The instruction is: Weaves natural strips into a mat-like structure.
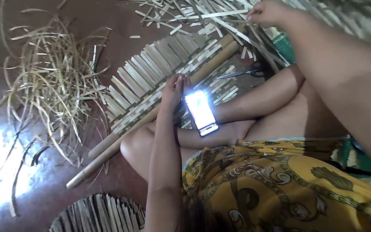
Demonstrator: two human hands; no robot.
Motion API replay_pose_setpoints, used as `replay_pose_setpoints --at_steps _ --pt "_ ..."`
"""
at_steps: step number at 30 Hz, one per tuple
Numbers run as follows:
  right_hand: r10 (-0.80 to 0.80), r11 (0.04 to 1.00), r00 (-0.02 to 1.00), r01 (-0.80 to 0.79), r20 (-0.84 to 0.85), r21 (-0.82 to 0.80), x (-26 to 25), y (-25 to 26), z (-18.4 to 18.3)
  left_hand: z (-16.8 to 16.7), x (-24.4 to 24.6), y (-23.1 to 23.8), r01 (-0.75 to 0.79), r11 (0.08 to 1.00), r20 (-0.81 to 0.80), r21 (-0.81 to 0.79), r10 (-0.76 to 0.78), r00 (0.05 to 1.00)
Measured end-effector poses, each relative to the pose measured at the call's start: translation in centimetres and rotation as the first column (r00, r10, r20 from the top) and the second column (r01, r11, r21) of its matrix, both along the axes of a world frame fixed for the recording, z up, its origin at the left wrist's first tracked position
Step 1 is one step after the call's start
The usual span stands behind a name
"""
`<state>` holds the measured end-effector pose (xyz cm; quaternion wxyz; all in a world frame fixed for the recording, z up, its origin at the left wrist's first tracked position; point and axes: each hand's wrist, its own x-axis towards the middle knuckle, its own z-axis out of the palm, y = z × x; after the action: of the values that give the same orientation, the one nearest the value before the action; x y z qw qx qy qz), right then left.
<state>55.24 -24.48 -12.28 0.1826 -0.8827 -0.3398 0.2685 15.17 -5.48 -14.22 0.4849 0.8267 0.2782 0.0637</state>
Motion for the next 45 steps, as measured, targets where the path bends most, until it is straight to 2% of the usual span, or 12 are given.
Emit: replay_pose_setpoints --at_steps 7,16,34,45 --pt "-0.034 0.999 0.999 0.034 -0.023 0.000 -0.1 -0.2 -0.2 -0.4 0.3 0.1 0.010 1.000 0.005 0.012 -0.010 1.000" --pt "-0.126 0.986 0.991 0.130 -0.049 0.103 -0.4 0.3 0.5 0.2 0.5 -0.3 0.021 0.999 -0.058 -0.037 -0.023 0.998" --pt "-0.101 0.991 0.994 0.104 -0.043 0.084 -1.1 0.1 1.2 0.1 0.5 -0.2 0.004 1.000 -0.085 -0.019 -0.005 0.996" --pt "-0.090 0.990 0.995 0.093 -0.034 0.106 0.0 0.1 -0.2 0.0 0.5 0.1 0.011 1.000 -0.075 -0.023 -0.012 0.997"
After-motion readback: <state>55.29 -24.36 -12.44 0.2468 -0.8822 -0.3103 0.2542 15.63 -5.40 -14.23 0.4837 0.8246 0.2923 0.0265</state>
